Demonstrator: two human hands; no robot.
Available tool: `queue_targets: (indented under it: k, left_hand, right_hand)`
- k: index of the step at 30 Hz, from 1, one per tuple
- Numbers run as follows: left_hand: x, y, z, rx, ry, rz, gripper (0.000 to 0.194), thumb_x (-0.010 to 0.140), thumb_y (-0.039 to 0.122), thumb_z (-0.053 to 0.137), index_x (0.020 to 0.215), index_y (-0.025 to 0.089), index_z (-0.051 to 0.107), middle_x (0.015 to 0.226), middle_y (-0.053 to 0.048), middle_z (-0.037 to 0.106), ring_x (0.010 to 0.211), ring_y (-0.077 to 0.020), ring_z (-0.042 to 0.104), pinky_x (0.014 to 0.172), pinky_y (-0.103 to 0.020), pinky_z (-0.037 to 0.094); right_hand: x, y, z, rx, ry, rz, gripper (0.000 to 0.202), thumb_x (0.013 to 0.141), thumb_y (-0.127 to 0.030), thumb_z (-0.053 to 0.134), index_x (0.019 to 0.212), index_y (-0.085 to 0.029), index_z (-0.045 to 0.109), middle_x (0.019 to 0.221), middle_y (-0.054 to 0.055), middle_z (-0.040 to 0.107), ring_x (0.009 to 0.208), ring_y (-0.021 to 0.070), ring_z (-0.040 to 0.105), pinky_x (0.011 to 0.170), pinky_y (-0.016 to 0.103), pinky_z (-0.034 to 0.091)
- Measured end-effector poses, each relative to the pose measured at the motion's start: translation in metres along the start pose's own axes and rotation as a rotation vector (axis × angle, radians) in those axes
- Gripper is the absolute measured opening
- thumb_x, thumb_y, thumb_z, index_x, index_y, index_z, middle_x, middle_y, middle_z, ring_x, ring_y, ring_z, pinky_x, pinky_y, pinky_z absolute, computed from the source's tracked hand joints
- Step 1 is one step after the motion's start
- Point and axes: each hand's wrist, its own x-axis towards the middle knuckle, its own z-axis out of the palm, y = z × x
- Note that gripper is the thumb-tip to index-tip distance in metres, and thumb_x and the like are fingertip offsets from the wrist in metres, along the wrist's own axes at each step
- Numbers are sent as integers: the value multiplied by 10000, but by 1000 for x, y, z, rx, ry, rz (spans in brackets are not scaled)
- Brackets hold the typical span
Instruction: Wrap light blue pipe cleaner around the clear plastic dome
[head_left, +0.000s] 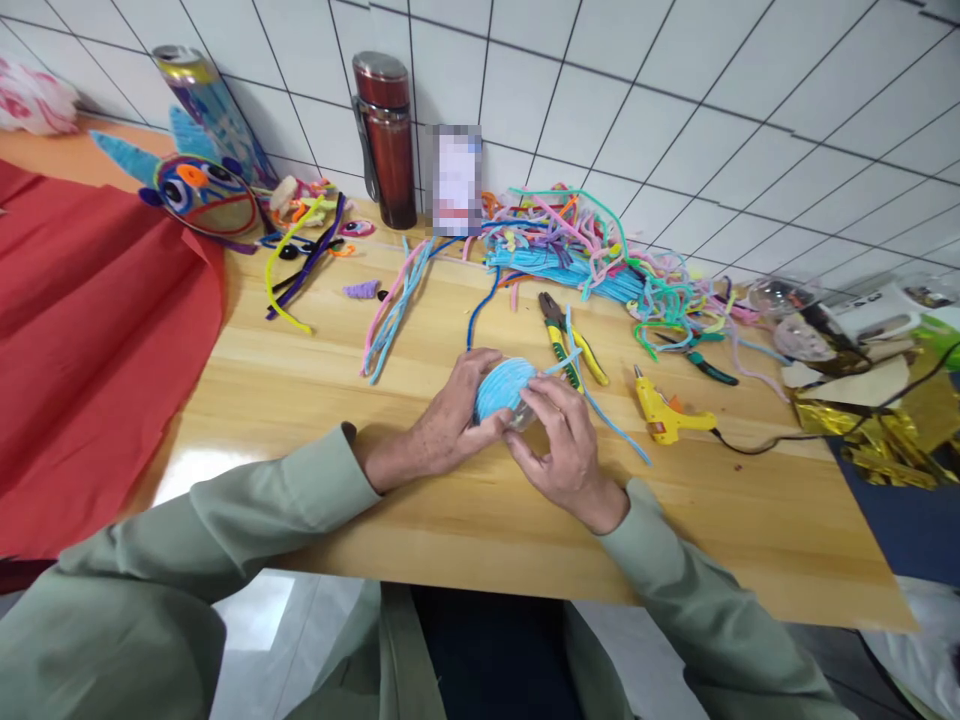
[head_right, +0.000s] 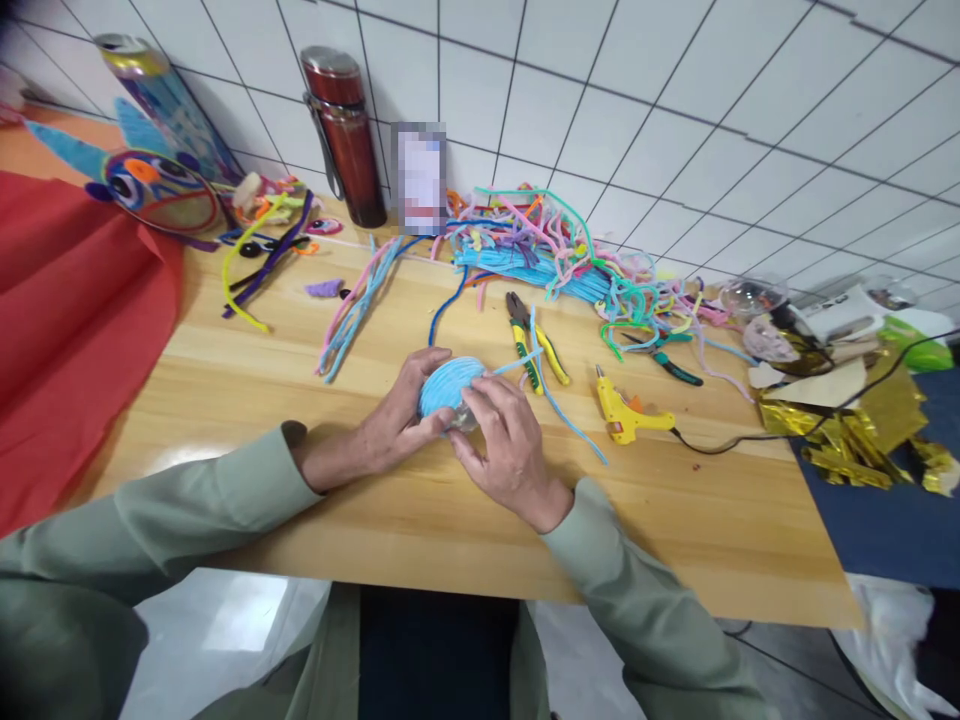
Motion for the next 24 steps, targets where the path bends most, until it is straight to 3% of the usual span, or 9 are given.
queue_targets:
  k: [6,10,15,21,24]
  left_hand:
    - [-5,7,0,-6,16,2,666,1077,480,587,1627,211,324,1502,-200,505,1467,-366,484,1233,-608,466]
    - [-7,10,2,-61,16,-35,764,1046,464,623,1677,231,262,1525,-203,510,1487,-394,470,1226,-648,462]
    - [-10,13,3,-69,43,-74,818,1004,448,675,1680,232,270,1491,-203,519,1467,-394,498,1188,-615,509]
    - [-13,10,2,-47,27,-59,803,1026,487,659,1678,222,273,1527,-215,512,1518,-398,467,1241,-636,453]
    - [-11,9,-2,-39,5,-54,673,1075,515,588,1636,240,337,1535,-194,511,1534,-390,453,1267,-648,417]
  right_hand:
    - [-4,-6,-4,49,-45,56,631,972,-202,755,1560,-179,529,1336,178,669,1354,353,657,1076,578,663]
    - [-5,-7,-5,91,-45,97,523,992,-237,743,1485,-158,588,1253,160,672,1304,335,673,1002,531,695]
    - [-7,-7,-6,107,-58,118,435,1012,-256,718,1426,-189,605,1198,126,651,1257,307,683,938,496,717]
    - [-11,-5,-3,134,-60,96,529,978,-204,742,1479,-151,581,1255,161,664,1346,340,645,1039,530,681]
    - [-9,-2,-1,140,-61,75,647,962,-215,775,1556,-187,520,1320,168,678,1369,351,641,1083,571,655]
